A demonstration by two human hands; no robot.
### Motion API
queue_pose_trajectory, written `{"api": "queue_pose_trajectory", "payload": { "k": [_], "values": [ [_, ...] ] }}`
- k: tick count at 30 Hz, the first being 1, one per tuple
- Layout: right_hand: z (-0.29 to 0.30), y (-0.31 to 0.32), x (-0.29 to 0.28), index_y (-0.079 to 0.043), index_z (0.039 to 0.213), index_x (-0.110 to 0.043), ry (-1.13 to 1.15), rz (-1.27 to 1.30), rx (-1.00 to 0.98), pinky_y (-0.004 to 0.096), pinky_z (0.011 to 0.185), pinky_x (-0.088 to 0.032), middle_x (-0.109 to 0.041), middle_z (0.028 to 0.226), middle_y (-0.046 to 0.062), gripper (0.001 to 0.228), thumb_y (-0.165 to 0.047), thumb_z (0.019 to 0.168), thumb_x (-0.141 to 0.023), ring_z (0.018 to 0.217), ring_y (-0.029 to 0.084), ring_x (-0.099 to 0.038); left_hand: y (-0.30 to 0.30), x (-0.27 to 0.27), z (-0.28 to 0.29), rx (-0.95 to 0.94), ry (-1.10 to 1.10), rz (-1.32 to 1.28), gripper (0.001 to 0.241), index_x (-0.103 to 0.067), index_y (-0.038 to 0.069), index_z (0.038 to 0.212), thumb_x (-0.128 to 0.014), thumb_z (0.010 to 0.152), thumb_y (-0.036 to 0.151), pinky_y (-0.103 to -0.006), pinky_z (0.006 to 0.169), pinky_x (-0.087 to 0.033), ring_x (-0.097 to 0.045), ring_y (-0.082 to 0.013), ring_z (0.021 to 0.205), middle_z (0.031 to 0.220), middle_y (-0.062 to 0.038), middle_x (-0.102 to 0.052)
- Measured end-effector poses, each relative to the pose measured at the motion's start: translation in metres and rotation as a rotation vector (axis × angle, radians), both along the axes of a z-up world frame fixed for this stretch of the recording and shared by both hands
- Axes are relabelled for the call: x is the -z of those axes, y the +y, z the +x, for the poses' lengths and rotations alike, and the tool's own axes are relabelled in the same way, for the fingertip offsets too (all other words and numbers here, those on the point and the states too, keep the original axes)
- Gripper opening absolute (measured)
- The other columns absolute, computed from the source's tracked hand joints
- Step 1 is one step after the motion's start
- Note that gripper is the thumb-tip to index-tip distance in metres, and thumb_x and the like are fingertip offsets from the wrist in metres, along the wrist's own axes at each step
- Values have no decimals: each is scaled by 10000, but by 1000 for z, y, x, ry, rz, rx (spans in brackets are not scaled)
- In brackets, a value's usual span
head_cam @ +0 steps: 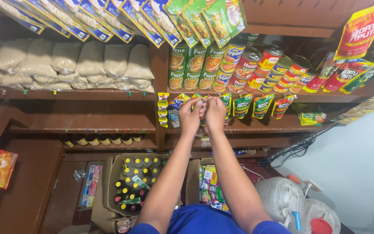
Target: Stocking and organizing various grocery items including condiment sachets, bottled sauces, and canned goods on shelves.
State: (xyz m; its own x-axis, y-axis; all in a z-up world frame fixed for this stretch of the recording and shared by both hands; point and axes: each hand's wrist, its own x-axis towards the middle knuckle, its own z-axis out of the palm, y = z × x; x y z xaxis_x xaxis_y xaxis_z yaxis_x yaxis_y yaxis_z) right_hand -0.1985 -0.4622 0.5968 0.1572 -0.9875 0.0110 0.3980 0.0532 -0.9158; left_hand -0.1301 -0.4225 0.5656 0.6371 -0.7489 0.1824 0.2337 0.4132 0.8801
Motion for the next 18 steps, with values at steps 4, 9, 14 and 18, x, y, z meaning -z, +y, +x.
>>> {"api": "queue_pose_trajectory", "payload": {
  "k": [4, 9, 14, 18],
  "values": [
    [1, 0, -2, -22, 938, -599, 3, 6, 2, 262, 470, -470, -609, 737, 54, 169, -143, 1016, -512, 535, 111, -556, -5, 4, 2, -30, -58, -13, 211, -724, -29, 1138, -695, 982, 109, -219, 668, -523, -623, -66, 825, 1008, -53, -719],
    [2, 4, -7, -24, 937, -597, 6, 24, 28, 268, 465, -471, -608, 729, 56, 166, -139, 1011, -502, 528, 115, -553, -7, 8, 1, -13, -25, -8, 211, -723, -30, 1135, -698, 979, 110, -221, 692, -529, -633, -71, 850, 1032, -59, -722],
    [3, 6, -7, -21, 917, -604, 19, -5, 45, 267, 470, -477, -609, 726, 55, 166, -123, 1008, -510, 527, 113, -554, -1, -3, 1, -11, -21, 2, 215, -725, -26, 1138, -692, 986, 123, -221, 683, -535, -632, -66, 839, 1018, -55, -727],
    [4, 4, -5, -21, 903, -604, 18, -24, 54, 264, 466, -478, -605, 725, 54, 163, -114, 1008, -520, 527, 111, -553, -2, -3, 1, -3, 3, 10, 216, -728, -30, 1135, -692, 985, 122, -219, 653, -534, -626, -61, 816, 1008, -54, -728]
  ]
}}
